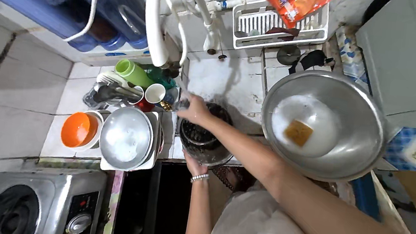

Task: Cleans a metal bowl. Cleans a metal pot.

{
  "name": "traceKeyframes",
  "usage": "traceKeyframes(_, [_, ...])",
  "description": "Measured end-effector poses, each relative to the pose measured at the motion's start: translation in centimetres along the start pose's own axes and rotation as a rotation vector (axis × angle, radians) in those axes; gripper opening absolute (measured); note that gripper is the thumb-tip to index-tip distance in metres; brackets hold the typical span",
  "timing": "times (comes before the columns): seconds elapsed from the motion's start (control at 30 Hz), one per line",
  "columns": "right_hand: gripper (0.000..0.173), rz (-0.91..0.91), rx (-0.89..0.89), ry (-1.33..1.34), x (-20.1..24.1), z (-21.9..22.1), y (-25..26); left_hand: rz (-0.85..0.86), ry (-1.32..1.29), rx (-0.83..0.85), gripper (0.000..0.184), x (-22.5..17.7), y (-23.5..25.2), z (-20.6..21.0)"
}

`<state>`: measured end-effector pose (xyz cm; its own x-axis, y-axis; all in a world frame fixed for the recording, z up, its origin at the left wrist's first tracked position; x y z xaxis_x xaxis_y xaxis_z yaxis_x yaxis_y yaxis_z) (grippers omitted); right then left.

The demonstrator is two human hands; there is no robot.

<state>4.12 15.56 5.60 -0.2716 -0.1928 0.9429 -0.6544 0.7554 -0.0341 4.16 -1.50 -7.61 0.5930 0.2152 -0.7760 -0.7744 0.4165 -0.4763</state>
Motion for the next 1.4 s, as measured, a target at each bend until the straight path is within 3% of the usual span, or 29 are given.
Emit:
traceKeyframes(0.1, [0.042, -0.055, 0.162, -0.144, 1.3, 0.8, -2.3, 0.016, 0.048, 0.022, 0.060, 0.0, 0.1, -0.1])
traceKeyframes(0.27, [0.071, -0.181, 0.388, -0.162, 1.1, 2.6, -6.8, 0.077, 0.191, -0.075, 0.045, 0.6, 0.1, -1.6])
traceKeyframes(0.33, [0.071, -0.152, 0.489, -0.244, 0.6, 2.5, -7.0, 0.110, 0.235, 0.008, 0.040, 1.3, 1.8, -4.1])
traceKeyframes(0.4, [0.064, -0.150, 0.507, -0.258, 0.4, 2.4, -6.9, 0.096, 0.206, -0.007, 0.038, 1.1, 1.4, -3.6])
traceKeyframes(0.5, [0.057, -0.099, 0.459, -0.230, -0.1, 1.6, -5.9, 0.059, 0.149, -0.076, 0.049, 0.1, -0.4, -0.3])
traceKeyframes(0.73, [0.049, 0.271, 0.165, -0.213, -4.7, -3.5, -0.5, 0.052, 0.051, -0.035, 0.052, 0.1, 0.1, -0.1])
traceKeyframes(0.97, [0.057, 0.019, 0.299, -0.267, -1.3, -1.2, -5.9, 0.013, 0.000, -0.065, 0.049, -0.4, -0.1, 0.8])
traceKeyframes(1.13, [0.052, 0.247, 0.141, -0.171, -4.1, -5.8, -4.9, 0.021, 0.030, -0.101, 0.051, -1.2, -0.7, 1.8])
traceKeyframes(1.23, [0.061, 0.388, 0.041, -0.145, -5.7, -6.5, -3.4, 0.013, 0.004, -0.111, 0.048, -1.6, -0.6, 2.5])
traceKeyframes(1.4, [0.055, 0.160, 0.281, -0.203, -1.5, -1.4, -2.7, 0.014, 0.014, -0.089, 0.052, -1.0, 0.1, 2.5])
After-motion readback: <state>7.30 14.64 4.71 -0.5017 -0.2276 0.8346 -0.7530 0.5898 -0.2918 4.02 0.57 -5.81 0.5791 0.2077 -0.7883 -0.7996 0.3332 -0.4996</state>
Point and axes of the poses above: each hand's wrist, its own y-axis towards the middle knuckle, its own z-axis out of the palm, x = y × z, the point moved 3 cm from there along y, towards the middle knuckle, and after that the axes turned 7 degrees about -y, right-handed, at the moved point
